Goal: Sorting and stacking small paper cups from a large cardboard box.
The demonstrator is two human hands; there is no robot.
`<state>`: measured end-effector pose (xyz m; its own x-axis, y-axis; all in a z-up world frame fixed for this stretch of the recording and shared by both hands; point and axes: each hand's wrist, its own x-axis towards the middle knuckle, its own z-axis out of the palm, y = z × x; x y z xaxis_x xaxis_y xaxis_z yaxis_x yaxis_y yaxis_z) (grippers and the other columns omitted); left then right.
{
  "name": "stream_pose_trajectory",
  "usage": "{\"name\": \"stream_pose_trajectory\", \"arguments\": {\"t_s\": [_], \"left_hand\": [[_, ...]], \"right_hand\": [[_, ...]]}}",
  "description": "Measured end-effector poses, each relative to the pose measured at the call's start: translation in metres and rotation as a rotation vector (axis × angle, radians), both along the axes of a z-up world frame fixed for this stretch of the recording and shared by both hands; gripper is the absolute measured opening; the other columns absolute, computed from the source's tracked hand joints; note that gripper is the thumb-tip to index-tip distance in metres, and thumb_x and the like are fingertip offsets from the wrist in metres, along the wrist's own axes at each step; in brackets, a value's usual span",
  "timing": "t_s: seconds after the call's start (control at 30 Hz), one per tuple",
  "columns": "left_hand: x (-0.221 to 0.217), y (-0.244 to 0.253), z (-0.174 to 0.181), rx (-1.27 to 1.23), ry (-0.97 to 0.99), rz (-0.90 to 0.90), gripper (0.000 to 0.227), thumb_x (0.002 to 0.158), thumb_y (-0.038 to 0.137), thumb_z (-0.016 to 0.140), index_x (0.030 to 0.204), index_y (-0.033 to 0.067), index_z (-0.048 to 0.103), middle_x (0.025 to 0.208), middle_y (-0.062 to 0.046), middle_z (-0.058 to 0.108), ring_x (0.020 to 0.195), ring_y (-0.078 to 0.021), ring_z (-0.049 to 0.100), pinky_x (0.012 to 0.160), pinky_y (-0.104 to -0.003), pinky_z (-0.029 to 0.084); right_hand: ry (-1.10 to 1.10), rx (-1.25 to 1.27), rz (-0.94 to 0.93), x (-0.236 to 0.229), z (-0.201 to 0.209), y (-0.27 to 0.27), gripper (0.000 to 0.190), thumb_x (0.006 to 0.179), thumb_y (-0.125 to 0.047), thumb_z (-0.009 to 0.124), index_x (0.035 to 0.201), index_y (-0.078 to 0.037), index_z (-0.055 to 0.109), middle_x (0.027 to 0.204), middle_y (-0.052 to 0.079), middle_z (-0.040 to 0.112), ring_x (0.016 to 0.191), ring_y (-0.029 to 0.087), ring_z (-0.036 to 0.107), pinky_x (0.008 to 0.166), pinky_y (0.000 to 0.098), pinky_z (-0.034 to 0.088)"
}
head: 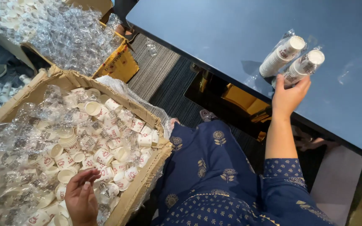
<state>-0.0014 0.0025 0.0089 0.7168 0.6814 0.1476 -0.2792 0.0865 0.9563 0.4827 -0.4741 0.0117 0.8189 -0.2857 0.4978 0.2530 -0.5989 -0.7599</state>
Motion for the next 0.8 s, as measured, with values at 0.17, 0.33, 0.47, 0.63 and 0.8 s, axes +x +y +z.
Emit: {"name": "stream_pose_trajectory", "arguments": {"t_s": [0.17,0.33,0.47,0.63,0.8], "left_hand": [[0.001,-0.003,0.003,-0.007,0.011,0.013,0.037,0.099,0.009,0.061,0.131,-0.0077,0.058,0.127,-0.020,0.066,0.122,-0.0305,0.064,0.109,-0.046,0.049],[0.003,-0.002,0.004,0.012,0.012,0.024,0.038,0.097,0.010,0.061,0.131,-0.0077,0.058,0.126,-0.019,0.066,0.121,-0.0293,0.064,0.108,-0.045,0.050],[0.003,-0.001,0.012,0.045,-0.003,0.039,0.037,0.097,0.010,0.064,0.130,-0.0072,0.059,0.126,-0.019,0.067,0.120,-0.0287,0.064,0.108,-0.044,0.050],[0.012,-0.006,0.021,0.110,0.041,0.097,0.031,0.097,0.008,0.064,0.125,-0.0054,0.062,0.123,-0.016,0.067,0.115,-0.0234,0.065,0.106,-0.038,0.050],[0.013,-0.005,0.053,0.418,0.367,0.318,0.016,0.097,0.007,0.067,0.112,0.0048,0.071,0.109,-0.005,0.072,0.103,-0.0152,0.067,0.092,-0.029,0.053]], "right_hand": [[0.033,-0.007,-0.064,-0.003,-0.002,0.006,0.074,0.095,-0.019,0.092,0.150,-0.002,0.045,0.144,0.019,0.054,0.137,0.036,0.054,0.117,0.0453,0.042],[-0.089,0.030,0.008,-0.025,0.004,0.010,0.111,0.093,-0.019,0.097,0.165,-0.002,0.014,0.161,0.022,0.032,0.149,0.039,0.040,0.126,0.0512,0.034],[-0.258,-0.086,0.003,-0.051,0.018,0.041,0.104,0.100,-0.019,0.081,0.168,-0.011,0.002,0.172,0.016,0.006,0.161,0.038,0.022,0.133,0.0511,0.025],[-0.426,0.069,0.479,-0.099,0.045,0.147,0.083,0.106,-0.014,0.069,0.168,-0.016,0.013,0.172,0.007,0.010,0.150,0.028,0.039,0.121,0.0404,0.040],[-0.455,0.091,1.229,-0.169,0.055,0.261,0.061,0.100,-0.003,0.069,0.153,-0.007,0.039,0.162,0.015,0.029,0.132,0.031,0.061,0.098,0.0338,0.061]]}}
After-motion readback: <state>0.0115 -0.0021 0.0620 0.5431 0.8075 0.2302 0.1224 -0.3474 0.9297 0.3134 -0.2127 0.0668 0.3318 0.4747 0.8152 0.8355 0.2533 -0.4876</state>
